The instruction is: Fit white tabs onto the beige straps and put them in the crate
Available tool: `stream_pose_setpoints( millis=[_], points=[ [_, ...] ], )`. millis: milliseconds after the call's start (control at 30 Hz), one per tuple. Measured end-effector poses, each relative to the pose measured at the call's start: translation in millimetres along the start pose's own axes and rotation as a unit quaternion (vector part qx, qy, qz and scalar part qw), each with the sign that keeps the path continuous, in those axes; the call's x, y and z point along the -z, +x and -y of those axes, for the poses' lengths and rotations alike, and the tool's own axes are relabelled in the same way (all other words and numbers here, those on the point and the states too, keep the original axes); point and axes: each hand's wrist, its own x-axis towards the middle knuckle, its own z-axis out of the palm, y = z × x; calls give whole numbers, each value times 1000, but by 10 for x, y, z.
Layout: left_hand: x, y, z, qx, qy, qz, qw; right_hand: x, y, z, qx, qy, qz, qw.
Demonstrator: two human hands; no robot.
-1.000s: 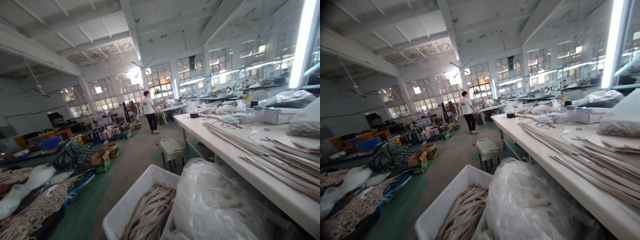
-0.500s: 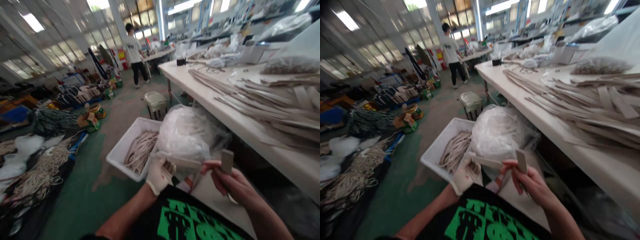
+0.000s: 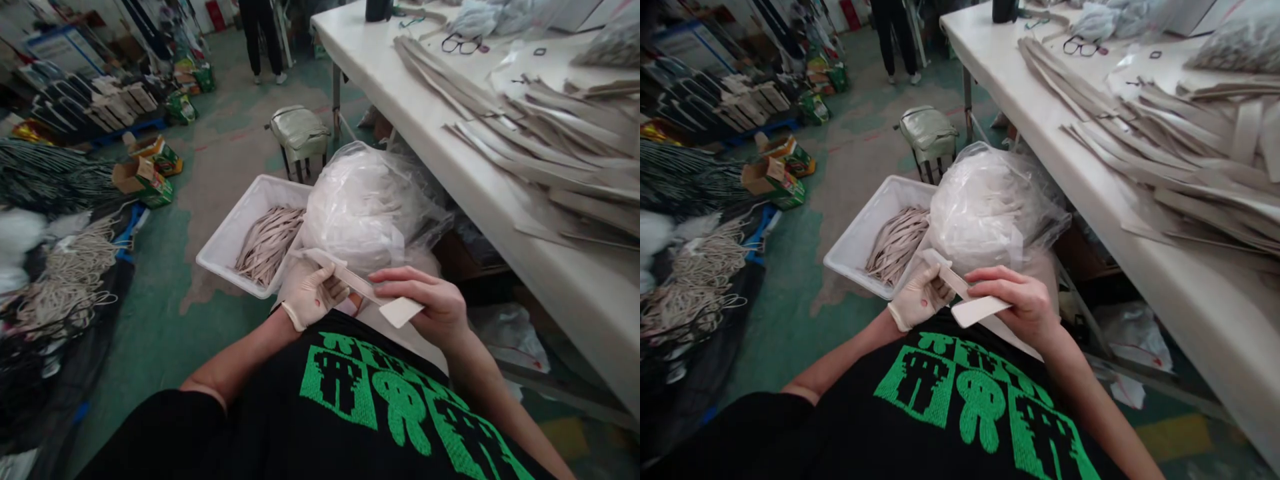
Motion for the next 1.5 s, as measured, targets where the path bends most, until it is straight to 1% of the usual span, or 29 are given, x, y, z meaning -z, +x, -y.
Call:
stream_pose_setpoints(
  millis=[67, 167, 233, 333, 400, 467, 500, 567, 667, 733, 767, 833, 900, 967, 1000, 1100, 1167, 1233, 1333, 1433, 1500],
  points=[
    [33, 36, 18, 3, 7, 18, 1000, -49, 52, -17, 13, -25, 11, 1000],
    [81, 90, 54, 9, 32, 55, 998, -181, 118, -94, 40, -49, 24, 998],
    [101, 106, 83, -1, 55, 90, 994, -270, 144, -162, 44, -55, 26, 997],
    [119, 89, 131, -2, 90, 160, 983, -347, 146, -232, 9, -78, 22, 997],
    [142, 85, 160, 41, 115, 195, 973, -342, 119, -232, -36, -97, 13, 995],
    [197, 136, 171, 94, 120, 198, 968, -295, 70, -201, -81, -100, -3, 992],
    [242, 191, 163, 108, 107, 183, 971, -260, 37, -178, -103, -90, -11, 990],
    [363, 362, 113, 104, 59, 121, 985, -180, -43, -126, -142, -50, -25, 988],
    [581, 713, -36, 52, -6, 0, 999, -77, -186, -50, -178, 43, -30, 983],
    [695, 932, -150, 3, -30, -71, 997, -43, -276, -12, -196, 102, -15, 975],
    [731, 1016, -202, -25, -40, -96, 994, -40, -314, -3, -209, 126, -3, 970],
    [758, 1110, -287, -75, -55, -120, 988, -55, -365, -13, -235, 167, 23, 957],
    [743, 1097, -346, -106, -58, -116, 986, -92, -369, -67, -260, 205, 29, 943],
    [727, 995, -381, -136, -41, -98, 985, -138, -313, -163, -285, 251, 8, 925],
    [730, 922, -392, -157, -23, -78, 984, -162, -260, -222, -295, 275, -8, 915],
    [792, 677, -399, -225, 59, 26, 972, -239, -31, -417, -323, 338, -37, 884],
    [854, 535, -388, -234, 99, 94, 963, -311, 144, -550, -335, 379, -35, 862],
    [900, 425, -363, -211, 111, 137, 961, -412, 297, -683, -341, 420, -21, 840],
    [918, 317, -293, -155, 116, 206, 959, -603, 452, -864, -340, 468, 5, 815],
    [901, 257, -206, -94, 128, 271, 949, -745, 536, -962, -325, 514, -5, 793],
    [893, 240, -154, -67, 118, 292, 947, -768, 576, -962, -310, 535, -17, 786]
  ],
)
